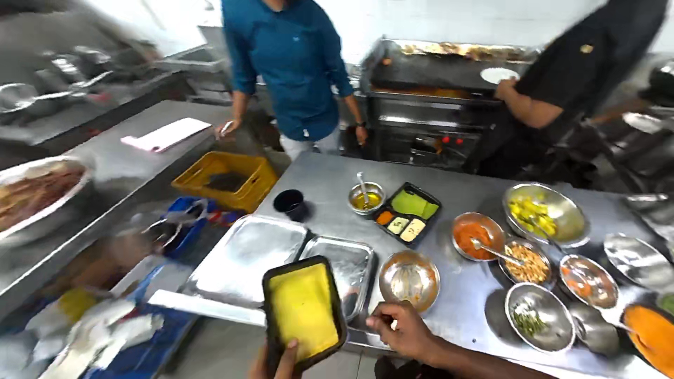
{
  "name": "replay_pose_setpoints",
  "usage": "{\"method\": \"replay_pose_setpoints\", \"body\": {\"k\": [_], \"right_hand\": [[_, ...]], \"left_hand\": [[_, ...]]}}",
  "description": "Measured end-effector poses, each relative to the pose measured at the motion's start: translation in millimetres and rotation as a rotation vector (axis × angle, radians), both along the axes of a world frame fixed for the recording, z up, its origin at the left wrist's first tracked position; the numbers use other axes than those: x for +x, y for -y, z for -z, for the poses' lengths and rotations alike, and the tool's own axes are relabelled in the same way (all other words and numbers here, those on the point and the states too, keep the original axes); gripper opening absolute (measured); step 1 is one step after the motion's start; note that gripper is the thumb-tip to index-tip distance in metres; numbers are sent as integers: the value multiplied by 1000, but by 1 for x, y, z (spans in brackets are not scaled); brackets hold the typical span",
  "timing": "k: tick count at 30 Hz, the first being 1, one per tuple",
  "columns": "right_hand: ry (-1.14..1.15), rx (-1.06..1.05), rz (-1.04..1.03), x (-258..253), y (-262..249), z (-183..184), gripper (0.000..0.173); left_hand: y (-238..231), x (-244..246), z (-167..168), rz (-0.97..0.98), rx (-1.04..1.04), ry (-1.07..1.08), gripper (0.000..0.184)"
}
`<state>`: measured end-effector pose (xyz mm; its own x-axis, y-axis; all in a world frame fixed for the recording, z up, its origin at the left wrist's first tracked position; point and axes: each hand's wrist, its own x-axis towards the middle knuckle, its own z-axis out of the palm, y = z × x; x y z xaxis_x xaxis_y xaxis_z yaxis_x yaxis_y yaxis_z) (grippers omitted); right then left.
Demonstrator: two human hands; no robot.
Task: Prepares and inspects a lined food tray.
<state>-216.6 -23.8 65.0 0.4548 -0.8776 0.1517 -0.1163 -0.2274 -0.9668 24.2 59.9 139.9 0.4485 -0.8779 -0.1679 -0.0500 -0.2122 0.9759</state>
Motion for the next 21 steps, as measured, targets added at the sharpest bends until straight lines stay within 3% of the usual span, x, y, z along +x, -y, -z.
{"method": "replay_pose_setpoints", "body": {"k": [4,8,11,14,18,21], "right_hand": [[-237,-46,243,-51,-34,45,27],[-343,-181,443,-96,-60,77,25],[-455,-296,578,-132,-73,82,24],[-562,-437,652,-158,-84,91,22],[-440,-434,634,-174,-82,91,18],[-354,-393,633,-181,-81,92,18]], "left_hand": [[108,-40,23,312,232,-155,61],[209,-120,47,503,307,-347,49],[266,-189,59,516,382,-516,45],[313,-251,64,566,349,-536,43],[368,-311,41,569,268,-517,42],[400,-330,17,445,190,-545,45]]}}
